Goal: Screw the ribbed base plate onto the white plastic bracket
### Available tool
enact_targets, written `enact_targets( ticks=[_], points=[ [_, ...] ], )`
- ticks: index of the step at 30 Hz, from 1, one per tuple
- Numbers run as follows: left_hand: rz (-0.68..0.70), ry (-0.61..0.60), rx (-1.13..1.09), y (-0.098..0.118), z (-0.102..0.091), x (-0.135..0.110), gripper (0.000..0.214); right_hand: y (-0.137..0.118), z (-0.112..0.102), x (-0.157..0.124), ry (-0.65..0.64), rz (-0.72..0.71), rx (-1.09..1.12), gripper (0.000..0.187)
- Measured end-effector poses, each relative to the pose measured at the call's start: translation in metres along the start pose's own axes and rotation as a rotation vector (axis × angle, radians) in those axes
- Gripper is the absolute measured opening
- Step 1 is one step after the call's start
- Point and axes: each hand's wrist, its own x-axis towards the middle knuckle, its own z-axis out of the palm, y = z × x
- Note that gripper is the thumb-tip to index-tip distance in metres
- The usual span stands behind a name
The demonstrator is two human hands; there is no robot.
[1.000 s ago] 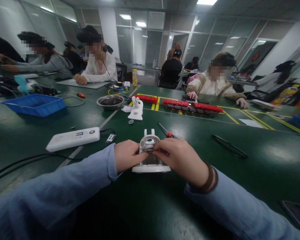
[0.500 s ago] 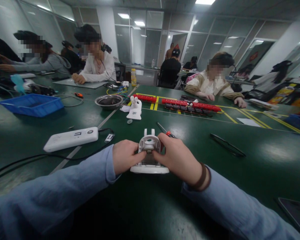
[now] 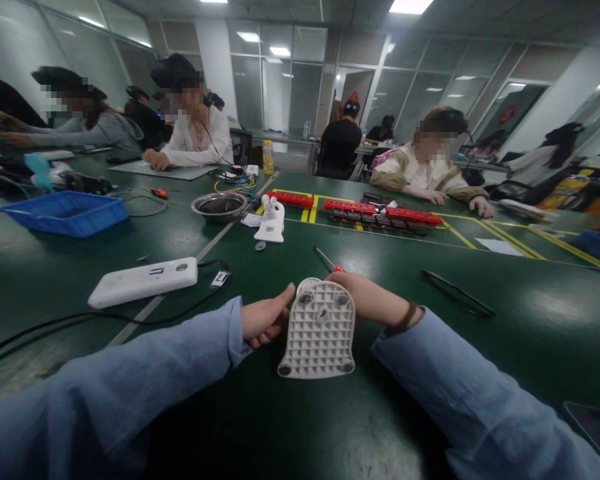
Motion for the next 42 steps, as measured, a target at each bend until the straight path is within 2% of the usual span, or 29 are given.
enact_targets(
  ticks=[2,3,5,6,8,11,15,17,19,20,22,26,28,31,32,34,39,42],
  points=[
    [-0.189,0.012,-0.071,0.016,-0.007,-0.003,0.036,0.007,-0.008,0.0,0.175,0.054,-0.104,0.022],
    [-0.206,0.041,-0.167,0.024,-0.01,-0.003,0.029,0.011,-0.01,0.001,0.283,0.094,-0.177,0.026],
    [-0.12,0.098,-0.336,0.035,-0.015,0.0,0.017,0.02,-0.009,0.003,0.437,0.166,-0.299,0.032],
    [-0.058,0.124,-0.399,0.037,-0.016,0.002,0.017,0.025,-0.005,0.005,0.453,0.186,-0.324,0.035],
    [0.01,0.161,-0.48,0.036,-0.016,0.007,0.02,0.035,0.004,0.01,0.404,0.195,-0.296,0.045],
    [0.036,0.189,-0.551,0.028,-0.012,0.009,0.026,0.047,0.014,0.016,0.353,0.173,-0.192,0.051],
    [0.041,0.185,-0.546,0.025,-0.005,0.003,0.025,0.042,0.003,0.016,0.372,0.118,0.021,0.047],
    [0.045,0.17,-0.522,0.027,-0.002,0.0,0.02,0.03,-0.013,0.009,0.503,0.049,0.26,0.043],
    [0.051,0.164,-0.495,0.029,-0.001,-0.001,0.014,0.015,-0.033,-0.005,0.682,-0.079,0.649,0.039],
    [0.06,0.17,-0.483,0.03,-0.002,-0.001,0.012,0.006,-0.042,-0.014,0.729,-0.142,0.824,0.038],
    [0.098,0.193,-0.47,0.03,-0.003,-0.001,0.011,-0.009,-0.059,-0.033,0.695,-0.21,1.033,0.038],
    [0.234,0.211,-0.494,0.03,-0.006,0.0,0.013,-0.03,-0.074,-0.062,0.728,-0.214,1.121,0.055],
    [0.288,0.2,-0.508,0.032,-0.006,-0.002,0.016,-0.037,-0.073,-0.067,0.705,-0.231,1.227,0.044],
    [0.368,0.194,-0.501,0.037,-0.002,-0.007,0.017,-0.043,-0.065,-0.067,0.604,-0.312,1.4,0.009],
    [0.395,0.193,-0.493,0.04,0.001,-0.011,0.018,-0.044,-0.061,-0.065,0.588,-0.357,1.395,0.007],
    [0.44,0.184,-0.475,0.044,0.009,-0.019,0.021,-0.047,-0.054,-0.063,0.627,-0.446,1.299,0.016],
    [0.515,0.167,-0.411,0.051,0.028,-0.045,0.025,-0.055,-0.039,-0.064,0.939,-0.533,1.068,0.027],
    [0.502,0.171,-0.361,0.052,0.033,-0.056,0.018,-0.061,-0.035,-0.07,1.026,-0.564,0.984,0.021]
  ],
)
